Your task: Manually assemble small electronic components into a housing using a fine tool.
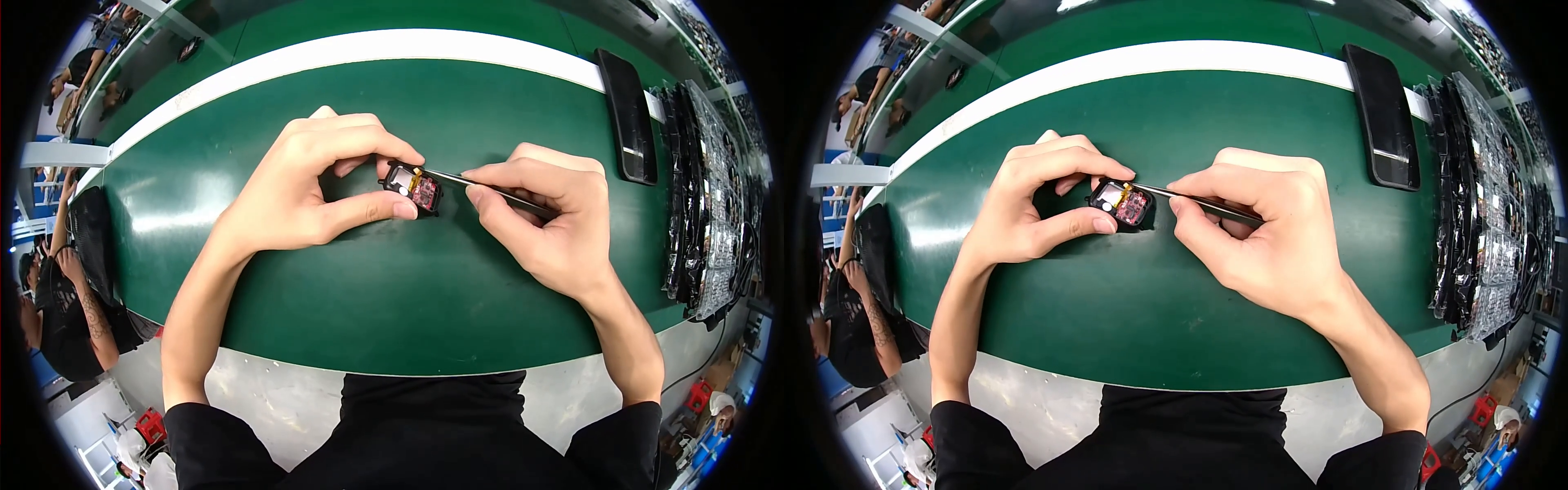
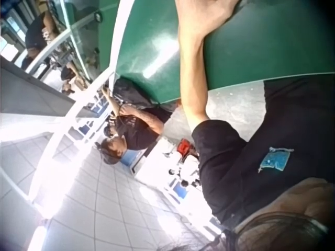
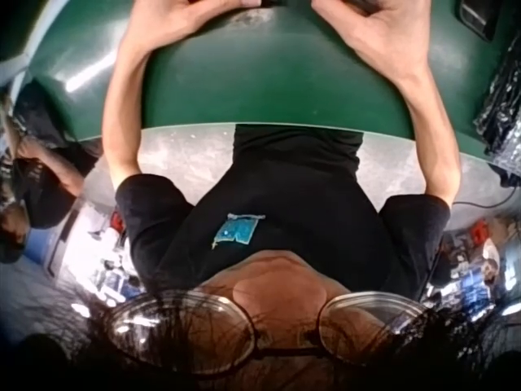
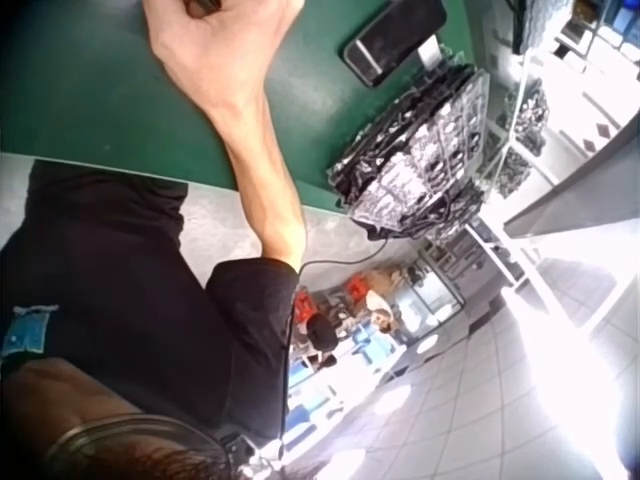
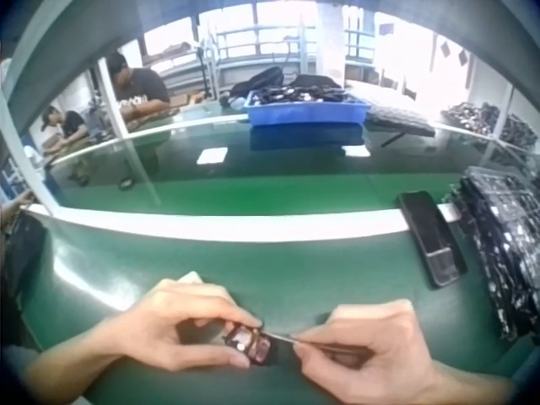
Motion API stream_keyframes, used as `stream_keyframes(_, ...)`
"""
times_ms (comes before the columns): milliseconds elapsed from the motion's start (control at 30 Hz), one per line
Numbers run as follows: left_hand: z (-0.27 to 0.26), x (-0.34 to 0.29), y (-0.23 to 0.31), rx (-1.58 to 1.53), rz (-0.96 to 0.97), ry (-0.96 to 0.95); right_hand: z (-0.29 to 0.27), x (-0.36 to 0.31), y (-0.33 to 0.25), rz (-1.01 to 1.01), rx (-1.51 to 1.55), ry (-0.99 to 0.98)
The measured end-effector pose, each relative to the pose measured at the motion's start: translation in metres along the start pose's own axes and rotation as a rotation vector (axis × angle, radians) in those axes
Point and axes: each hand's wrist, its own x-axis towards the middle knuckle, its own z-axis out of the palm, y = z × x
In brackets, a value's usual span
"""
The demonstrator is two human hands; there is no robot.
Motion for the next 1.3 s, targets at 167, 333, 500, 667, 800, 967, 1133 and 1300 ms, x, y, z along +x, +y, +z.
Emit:
stream_keyframes(167,0.002,0.001,0.0,0.003,0.021,0.01,0.0,-0.001,0.005,-0.065,-0.017,-0.02)
stream_keyframes(333,0.004,-0.002,-0.004,0.006,0.039,0.045,0.005,0.0,0.004,-0.079,-0.032,0.043)
stream_keyframes(500,0.004,0.001,-0.001,0.0,0.027,0.04,0.002,-0.002,0.005,-0.072,-0.061,0.083)
stream_keyframes(667,0.004,0.001,0.001,0.011,0.02,0.04,0.005,-0.004,0.005,-0.17,-0.159,0.061)
stream_keyframes(800,0.006,0.002,0.001,0.001,0.02,0.049,0.006,-0.004,0.005,-0.243,-0.222,0.079)
stream_keyframes(967,0.006,0.002,0.001,0.001,0.024,0.053,0.008,-0.004,0.006,-0.286,-0.255,0.084)
stream_keyframes(1133,0.005,0.003,0.003,0.013,0.024,0.045,0.01,-0.003,0.009,-0.308,-0.228,0.094)
stream_keyframes(1300,0.004,0.001,-0.001,-0.012,0.01,0.031,0.007,-0.005,0.008,-0.227,-0.133,0.07)
